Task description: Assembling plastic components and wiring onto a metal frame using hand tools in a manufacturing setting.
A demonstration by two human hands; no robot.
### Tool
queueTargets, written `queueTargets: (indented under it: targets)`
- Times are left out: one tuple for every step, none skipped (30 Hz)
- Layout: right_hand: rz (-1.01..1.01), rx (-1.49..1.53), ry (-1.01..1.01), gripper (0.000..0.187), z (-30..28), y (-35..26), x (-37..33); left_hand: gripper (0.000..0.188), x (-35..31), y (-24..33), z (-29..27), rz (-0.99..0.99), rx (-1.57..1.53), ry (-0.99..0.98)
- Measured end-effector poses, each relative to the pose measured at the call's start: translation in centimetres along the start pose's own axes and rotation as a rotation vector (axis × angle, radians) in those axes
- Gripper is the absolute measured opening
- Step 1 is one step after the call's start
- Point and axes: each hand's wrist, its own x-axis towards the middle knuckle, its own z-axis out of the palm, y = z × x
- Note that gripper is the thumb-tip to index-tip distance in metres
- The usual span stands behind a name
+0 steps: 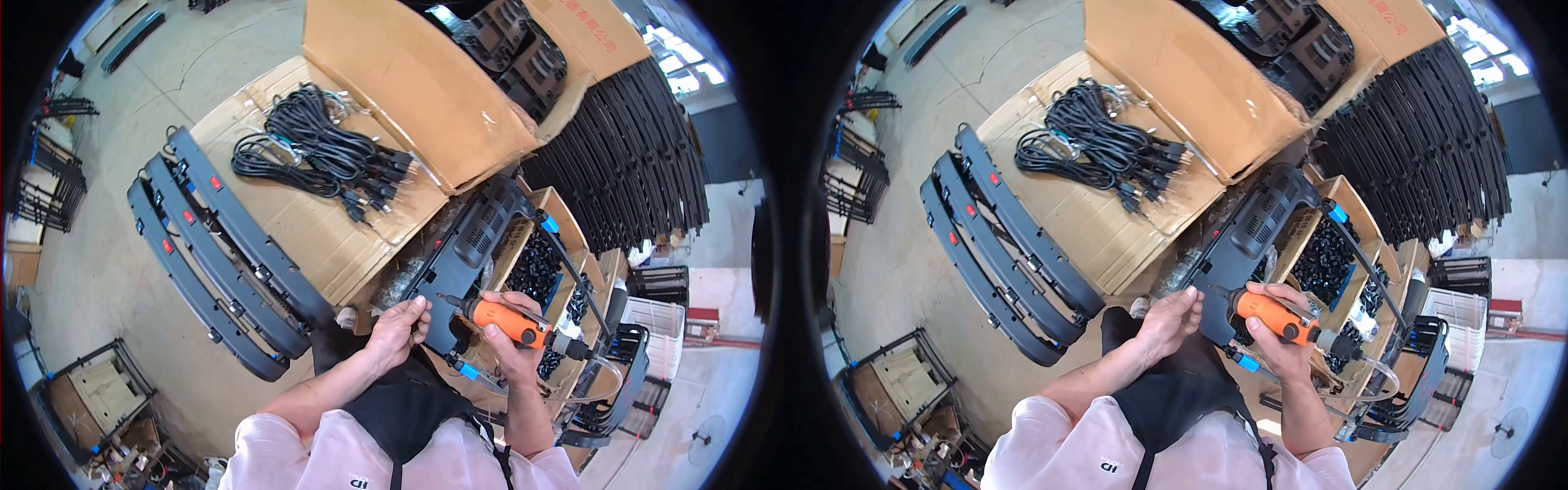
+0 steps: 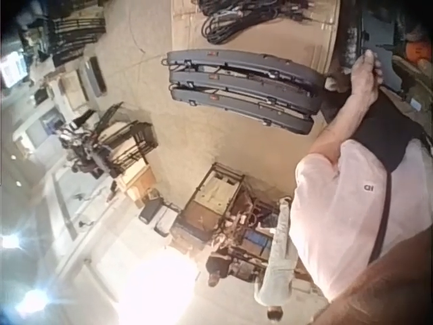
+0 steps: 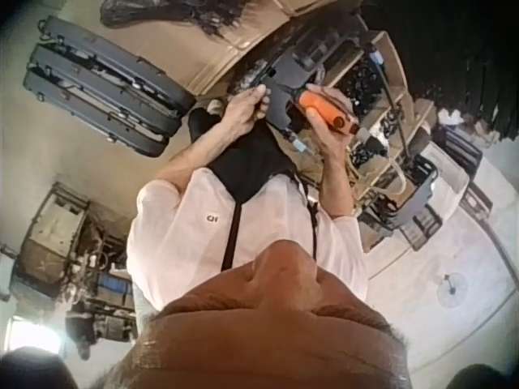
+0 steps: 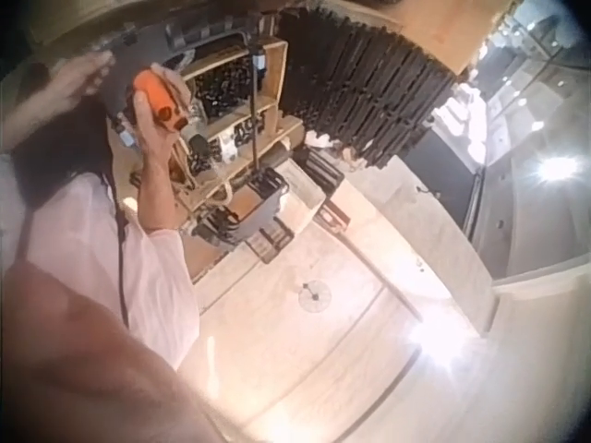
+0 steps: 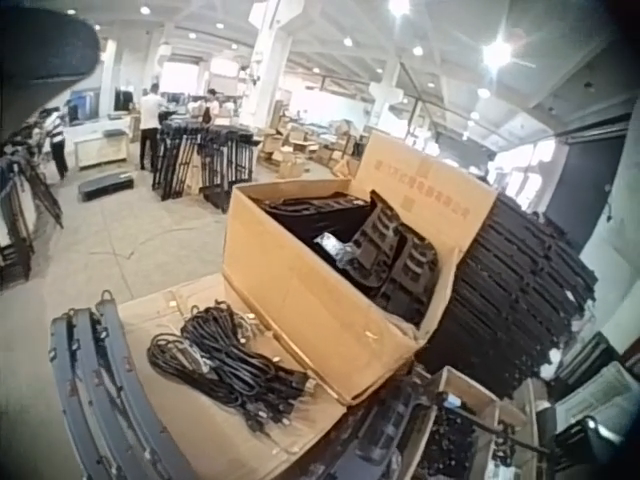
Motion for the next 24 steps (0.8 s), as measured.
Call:
queueTargets:
  targets:
    - [-0.025,-0.008,-0.003,0.054,-0.7,0.2,0.0,0.024,0.7,0.1,0.9,-0.008,-0.023,-0.010]
    - [-0.027,-0.005,0.013,0.054,-1.2,0.3,0.1,0.024,1.6,0.0,1.7,-0.016,-0.009,-0.012]
    - [-0.012,0.003,0.030,0.055,-1.7,0.3,0.1,0.024,2.5,-0.2,2.6,-0.045,-0.070,-0.039]
    - [-0.014,0.011,0.048,0.055,-2.4,0.1,0.1,0.024,3.3,-0.2,3.9,-0.066,-0.124,-0.077]
    - [-0.030,0.015,0.064,0.055,-3.3,0.0,0.1,0.024,4.0,-0.4,5.3,-0.078,-0.138,-0.072]
    - [-0.044,-0.020,0.071,0.054,-4.3,0.0,0.1,0.024,4.6,-0.6,6.7,-0.078,-0.117,-0.082]
    - [-0.046,-0.051,0.077,0.054,-5.4,0.3,0.3,0.024,5.5,-0.8,7.7,-0.101,-0.152,-0.095]
    - [-0.052,-0.045,0.093,0.054,-6.4,0.4,0.6,0.024,6.4,-1.1,8.7,-0.124,-0.186,-0.108]
    - [-0.059,-0.043,0.111,0.054,-7.4,0.4,1.0,0.023,7.4,-1.3,9.6,-0.141,-0.201,-0.139]
    - [-0.062,-0.038,0.128,0.053,-8.5,0.5,1.2,0.023,8.2,-1.6,10.4,-0.146,-0.183,-0.135]
    - [-0.047,-0.085,0.121,0.053,-9.9,0.5,1.4,0.023,9.0,-2.0,11.1,-0.161,-0.186,-0.156]
    - [-0.051,-0.075,0.138,0.053,-10.9,0.5,1.9,0.023,9.9,-2.3,11.9,-0.176,-0.187,-0.177]
    - [-0.047,-0.058,0.146,0.054,-12.0,0.4,2.1,0.022,10.6,-2.7,12.9,-0.188,-0.169,-0.159]
    - [-0.042,-0.041,0.154,0.054,-13.2,0.5,2.4,0.022,11.4,-3.2,13.7,-0.201,-0.152,-0.159]
    - [-0.059,-0.027,0.159,0.054,-14.4,0.9,2.8,0.022,12.2,-3.7,14.5,-0.207,-0.142,-0.153]
    - [-0.059,-0.019,0.177,0.054,-15.5,1.1,3.1,0.021,12.8,-4.1,15.3,-0.210,-0.131,-0.143]
    - [-0.039,-0.033,0.167,0.054,-16.6,1.1,3.5,0.021,13.6,-4.6,16.4,-0.222,-0.114,-0.094]
    - [-0.019,-0.047,0.155,0.055,-17.7,1.3,3.9,0.021,14.5,-5.0,17.3,-0.231,-0.099,-0.089]
    - [-0.019,-0.036,0.144,0.054,-18.9,1.9,4.5,0.022,15.2,-5.4,18.4,-0.236,-0.099,-0.079]
    - [-0.019,-0.030,0.156,0.054,-20.0,2.2,5.2,0.024,16.1,-5.7,19.3,-0.240,-0.100,-0.069]
    - [-0.013,-0.052,0.156,0.053,-21.0,2.3,6.0,0.026,17.5,-6.4,20.2,-0.239,-0.089,-0.022]
    - [-0.006,-0.075,0.154,0.052,-21.9,2.6,6.9,0.026,18.8,-6.7,21.1,-0.242,-0.080,-0.018]
    - [0.001,-0.076,0.176,0.050,-22.7,3.0,8.0,0.026,20.1,-6.8,21.9,-0.207,-0.086,-0.024]
    - [0.002,-0.013,0.227,0.051,-23.2,3.5,9.2,0.026,21.5,-7.0,22.6,-0.170,-0.093,-0.030]
